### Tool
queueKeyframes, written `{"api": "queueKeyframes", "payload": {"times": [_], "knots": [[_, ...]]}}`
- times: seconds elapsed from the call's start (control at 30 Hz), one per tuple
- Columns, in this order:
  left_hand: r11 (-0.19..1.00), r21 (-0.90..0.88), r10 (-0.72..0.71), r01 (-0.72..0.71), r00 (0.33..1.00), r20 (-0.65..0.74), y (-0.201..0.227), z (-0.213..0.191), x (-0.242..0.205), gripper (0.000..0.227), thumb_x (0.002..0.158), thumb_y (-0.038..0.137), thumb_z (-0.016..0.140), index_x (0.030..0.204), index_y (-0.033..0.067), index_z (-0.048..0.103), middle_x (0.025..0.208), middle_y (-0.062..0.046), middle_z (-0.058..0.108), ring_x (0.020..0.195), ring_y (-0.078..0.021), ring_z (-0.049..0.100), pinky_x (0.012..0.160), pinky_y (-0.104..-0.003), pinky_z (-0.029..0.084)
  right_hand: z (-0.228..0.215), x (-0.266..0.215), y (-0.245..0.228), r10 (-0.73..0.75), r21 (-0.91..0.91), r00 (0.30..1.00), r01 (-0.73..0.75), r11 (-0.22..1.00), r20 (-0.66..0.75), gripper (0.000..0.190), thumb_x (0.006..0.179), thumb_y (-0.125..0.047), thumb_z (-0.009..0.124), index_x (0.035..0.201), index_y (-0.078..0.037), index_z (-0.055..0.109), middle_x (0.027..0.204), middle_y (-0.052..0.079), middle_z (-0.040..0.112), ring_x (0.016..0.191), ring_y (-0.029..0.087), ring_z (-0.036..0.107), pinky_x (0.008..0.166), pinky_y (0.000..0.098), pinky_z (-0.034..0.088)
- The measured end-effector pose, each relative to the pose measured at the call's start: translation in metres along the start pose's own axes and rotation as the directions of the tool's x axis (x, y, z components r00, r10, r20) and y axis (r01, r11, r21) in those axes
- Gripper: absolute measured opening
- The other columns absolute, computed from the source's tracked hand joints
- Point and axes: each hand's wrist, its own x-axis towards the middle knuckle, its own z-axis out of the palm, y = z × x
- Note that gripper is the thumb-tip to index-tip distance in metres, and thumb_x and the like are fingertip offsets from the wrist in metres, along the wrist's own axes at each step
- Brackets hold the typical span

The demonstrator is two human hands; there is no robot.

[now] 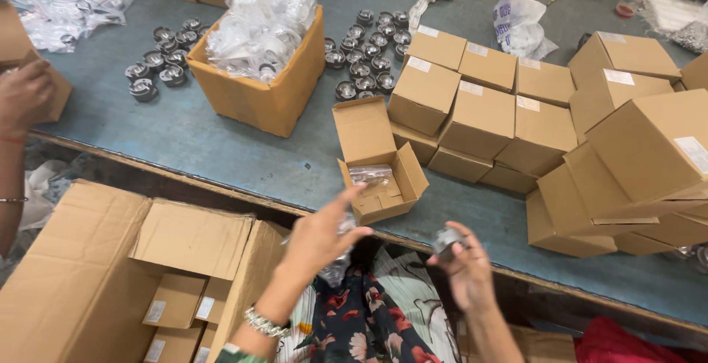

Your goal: The person packs small metal bowls and plastic-wrapped items into small cardboard boxes on a workbench. They place the items into the boxes, close the flaps, and stack the finished boxes.

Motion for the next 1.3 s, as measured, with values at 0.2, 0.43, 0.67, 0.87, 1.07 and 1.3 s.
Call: {"api": "queueKeyframes", "payload": {"times": [0.2, 0.43, 0.67, 0.87, 1.07, 1.3], "knots": [[0.972, 0.231, 0.051, -0.052, 0.999, 0.010, -0.002, 0.024, 0.030, 0.028, 0.088, 0.037, 0.075, 0.100, 0.0149, 0.061, 0.083, -0.008, 0.071, 0.075, -0.0341, 0.071, 0.062, -0.046, 0.055, 0.001, 0.010, -0.036, -0.334, -0.743, 0.942, 0.194, 0.641, -0.041, 0.032, 0.090, -0.011, 0.078, 0.118, -0.001, 0.066, 0.106, 0.009, 0.071, 0.095, 0.015, 0.066, 0.085, 0.0291, 0.053], [0.973, 0.229, 0.052, -0.010, 0.983, -0.175, -0.043, -0.045, -0.021, 0.020, 0.091, 0.030, 0.072, 0.092, 0.0116, 0.066, 0.082, -0.009, 0.065, 0.068, -0.0332, 0.066, 0.056, -0.043, 0.052, 0.066, 0.050, -0.014, -0.328, -0.888, 0.871, 0.432, 0.160, 0.365, 0.033, 0.081, -0.013, 0.080, 0.111, -0.006, 0.067, 0.109, 0.010, 0.067, 0.098, 0.025, 0.069, 0.085, 0.0321, 0.055], [0.962, 0.228, -0.056, 0.148, 0.928, -0.368, -0.048, -0.082, -0.094, 0.019, 0.082, 0.025, 0.079, 0.090, 0.0108, 0.070, 0.078, -0.006, 0.070, 0.057, -0.0228, 0.066, 0.052, -0.035, 0.052, 0.135, 0.103, 0.064, -0.123, -0.641, 0.630, 0.746, -0.179, 0.767, 0.036, 0.088, -0.016, 0.071, 0.124, -0.008, 0.066, 0.121, 0.012, 0.061, 0.122, 0.031, 0.055, 0.106, 0.0530, 0.037], [0.962, 0.211, -0.087, 0.172, 0.929, -0.359, -0.059, -0.082, -0.104, 0.024, 0.077, 0.025, 0.083, 0.089, 0.0089, 0.071, 0.077, -0.005, 0.072, 0.052, -0.0197, 0.065, 0.049, -0.033, 0.052, 0.180, 0.203, 0.044, -0.158, -0.610, 0.643, 0.576, -0.544, 0.749, 0.041, 0.082, -0.026, 0.074, 0.119, -0.009, 0.068, 0.119, 0.011, 0.063, 0.120, 0.030, 0.054, 0.103, 0.0577, 0.034], [0.990, 0.111, -0.048, 0.085, 0.952, -0.303, -0.042, -0.068, -0.085, 0.021, 0.078, 0.025, 0.082, 0.086, 0.0100, 0.070, 0.077, -0.004, 0.071, 0.054, -0.0210, 0.067, 0.048, -0.033, 0.053, 0.183, 0.167, 0.047, -0.297, -0.649, 0.597, 0.751, -0.123, 0.746, 0.032, 0.091, -0.029, 0.075, 0.118, -0.014, 0.070, 0.115, 0.007, 0.065, 0.119, 0.025, 0.057, 0.103, 0.0467, 0.036], [0.973, 0.160, 0.187, -0.165, 0.974, -0.129, -0.027, -0.039, -0.047, 0.017, 0.087, 0.027, 0.076, 0.090, 0.0120, 0.069, 0.083, -0.005, 0.067, 0.069, -0.0273, 0.068, 0.057, -0.038, 0.054, 0.145, 0.095, -0.005, -0.523, -0.735, 0.782, 0.567, 0.373, 0.338, 0.010, 0.098, -0.015, 0.071, 0.100, -0.007, 0.076, 0.102, 0.007, 0.073, 0.099, 0.018, 0.069, 0.090, 0.0316, 0.054]]}}
